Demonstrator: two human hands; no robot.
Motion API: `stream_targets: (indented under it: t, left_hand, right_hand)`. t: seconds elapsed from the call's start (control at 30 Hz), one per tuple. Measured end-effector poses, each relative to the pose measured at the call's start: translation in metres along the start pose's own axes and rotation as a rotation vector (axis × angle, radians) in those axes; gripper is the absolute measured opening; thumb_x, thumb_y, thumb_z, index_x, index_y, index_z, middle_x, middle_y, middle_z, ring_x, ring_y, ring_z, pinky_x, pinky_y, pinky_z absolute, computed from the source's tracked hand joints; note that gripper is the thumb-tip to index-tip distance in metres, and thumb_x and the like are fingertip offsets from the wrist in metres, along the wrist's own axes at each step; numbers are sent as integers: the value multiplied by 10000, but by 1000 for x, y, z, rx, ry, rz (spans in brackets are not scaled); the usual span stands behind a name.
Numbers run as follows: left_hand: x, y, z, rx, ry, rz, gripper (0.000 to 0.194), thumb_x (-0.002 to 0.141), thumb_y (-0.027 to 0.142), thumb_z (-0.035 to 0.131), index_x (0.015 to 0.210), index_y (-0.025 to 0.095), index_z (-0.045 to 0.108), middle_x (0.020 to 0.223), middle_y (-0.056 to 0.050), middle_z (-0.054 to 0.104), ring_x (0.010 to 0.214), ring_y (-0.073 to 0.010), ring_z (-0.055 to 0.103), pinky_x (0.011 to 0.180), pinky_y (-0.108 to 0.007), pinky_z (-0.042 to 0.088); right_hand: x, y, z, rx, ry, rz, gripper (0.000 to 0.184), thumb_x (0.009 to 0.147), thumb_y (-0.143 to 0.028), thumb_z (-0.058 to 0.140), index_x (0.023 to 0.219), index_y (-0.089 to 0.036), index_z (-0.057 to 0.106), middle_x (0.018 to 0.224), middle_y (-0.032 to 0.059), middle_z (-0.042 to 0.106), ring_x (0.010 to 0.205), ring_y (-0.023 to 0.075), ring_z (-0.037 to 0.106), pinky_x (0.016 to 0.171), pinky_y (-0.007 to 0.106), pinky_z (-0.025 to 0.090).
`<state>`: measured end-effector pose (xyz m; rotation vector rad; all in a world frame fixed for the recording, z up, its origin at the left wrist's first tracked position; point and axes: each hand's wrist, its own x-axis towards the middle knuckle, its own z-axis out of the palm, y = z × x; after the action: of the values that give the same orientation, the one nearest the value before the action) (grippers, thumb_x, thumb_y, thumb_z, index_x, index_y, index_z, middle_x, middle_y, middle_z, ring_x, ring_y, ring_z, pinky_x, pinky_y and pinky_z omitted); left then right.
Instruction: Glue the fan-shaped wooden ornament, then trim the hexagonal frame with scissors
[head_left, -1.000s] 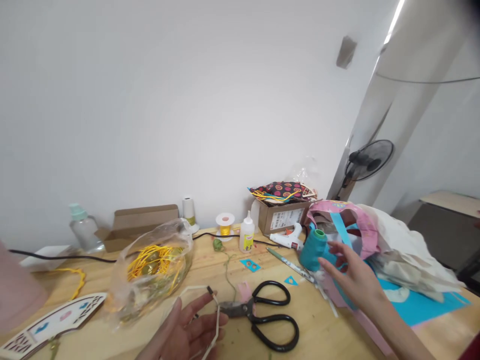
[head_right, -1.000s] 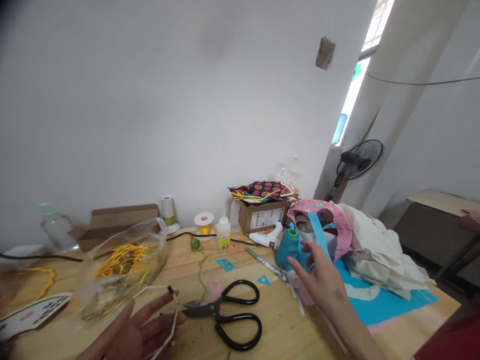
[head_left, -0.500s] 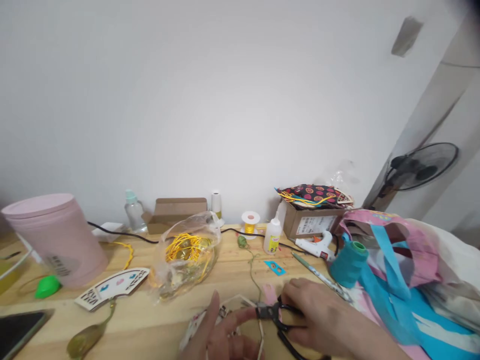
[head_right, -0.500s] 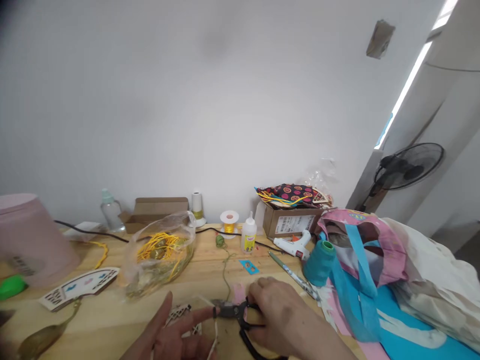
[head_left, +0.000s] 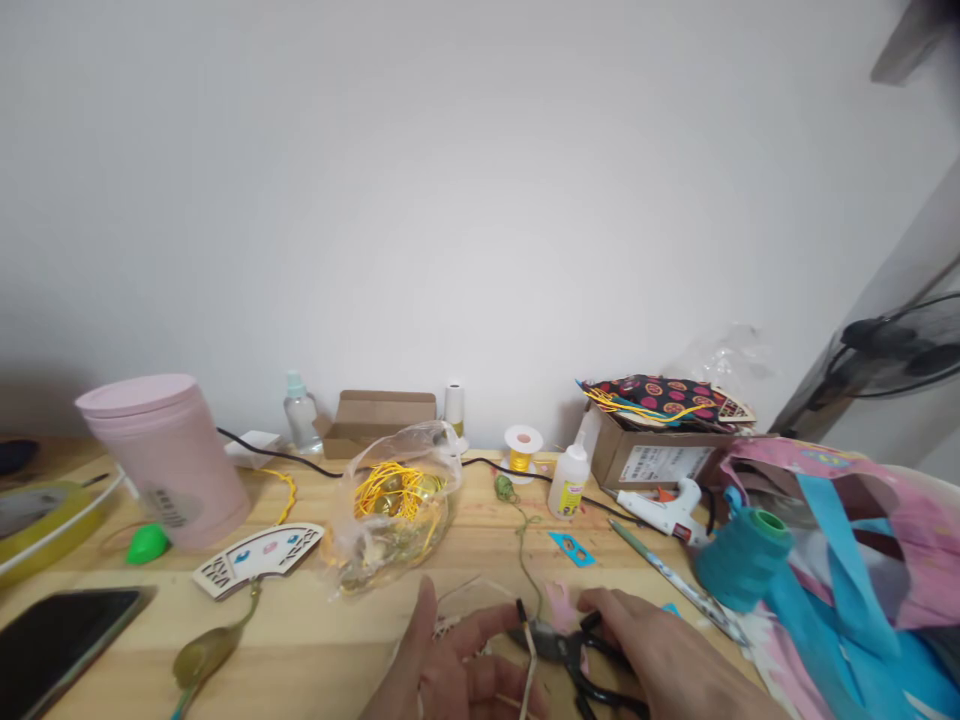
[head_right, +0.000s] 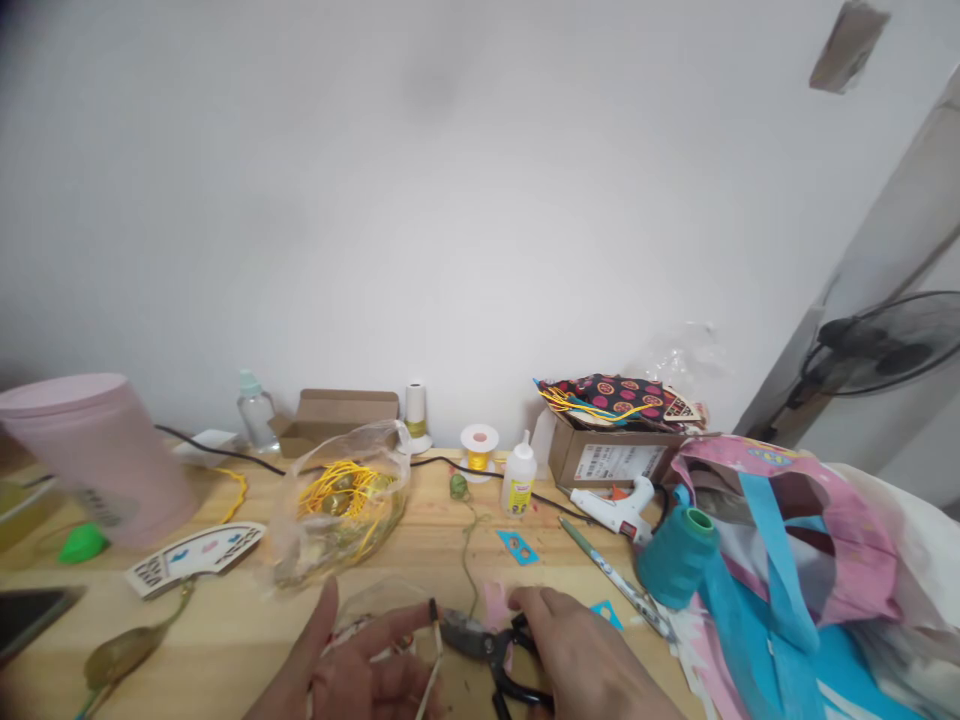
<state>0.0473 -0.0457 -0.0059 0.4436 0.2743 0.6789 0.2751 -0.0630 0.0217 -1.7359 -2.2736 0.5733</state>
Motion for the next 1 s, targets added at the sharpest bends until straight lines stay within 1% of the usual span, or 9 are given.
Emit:
stream_targets:
  t: [0.1, 0.2, 0.33, 0.4, 0.47, 0.63, 0.83, 0.93, 1.0]
  left_hand:
    - [-3, 2, 5, -3, -34, 42, 700, 676, 689, 409, 1043, 131, 620, 879, -141, 699, 833, -232, 629, 776, -307, 370]
    - [-8, 7, 9, -6, -42, 83, 675, 655, 690, 440, 1049, 172, 621, 911, -129, 692, 843, -249, 616, 791, -338, 372]
    - [-9, 11, 10, -9, -40, 74, 644, 717, 660, 378, 1041, 161, 625, 899, -126, 677, 830, -260, 604, 774, -348, 374]
    - [-7, 10, 8, -9, -29, 61, 624, 737, 637, 374, 1030, 149, 630, 894, -131, 677, 826, -254, 603, 781, -351, 371]
    - [-5, 9, 7, -16, 5, 60, 613, 751, 622, 368, 1016, 137, 635, 889, -138, 679, 827, -250, 603, 786, -349, 369]
    - [-4, 8, 6, -22, 22, 73, 597, 781, 593, 332, 1000, 130, 638, 880, -145, 681, 817, -235, 606, 767, -336, 381]
    - [-6, 11, 7, -57, -3, 59, 581, 781, 581, 350, 1012, 131, 637, 881, -145, 681, 833, -243, 601, 788, -348, 378]
    - [-7, 10, 11, -56, -7, 47, 572, 764, 582, 391, 999, 127, 644, 869, -144, 683, 808, -243, 604, 767, -338, 386]
    - [-8, 10, 15, -47, -11, 38, 533, 758, 552, 437, 991, 121, 648, 866, -143, 684, 818, -242, 602, 776, -335, 383]
  right_hand:
    - [-3, 3, -1, 57, 4, 35, 376, 589, -207, 600, 956, -251, 529, 849, 2, 621, 753, 163, 570, 632, 212, 414]
    - [-2, 14, -12, 196, -12, -14, 262, 602, -196, 581, 853, -239, 517, 708, -41, 531, 620, 117, 492, 533, 185, 384]
    - [10, 22, -19, 430, 52, -47, 366, 633, -174, 524, 997, -215, 507, 691, -36, 496, 577, 118, 490, 500, 203, 398]
    - [19, 17, -9, 496, 142, -7, 392, 617, -184, 537, 1009, -198, 537, 678, -21, 536, 577, 141, 530, 517, 232, 431]
    - [26, 9, 7, 593, 202, -26, 379, 629, -211, 547, 1008, -194, 562, 729, 10, 612, 692, 182, 593, 613, 264, 474]
    - [36, 4, 35, 417, 239, -160, 269, 703, -190, 508, 950, -208, 612, 836, 28, 670, 758, 187, 615, 680, 269, 482]
    - [39, 40, 17, 218, 440, -77, 408, 701, -186, 509, 1108, -184, 524, 1049, 99, 621, 899, 234, 588, 732, 342, 474]
    - [39, 39, 12, 235, 460, -138, 372, 741, -165, 463, 1111, -200, 489, 1053, 83, 604, 917, 210, 574, 753, 319, 460]
    - [41, 28, 15, 213, 401, -241, 328, 767, -145, 434, 1085, -205, 486, 987, 71, 605, 887, 191, 567, 755, 299, 449]
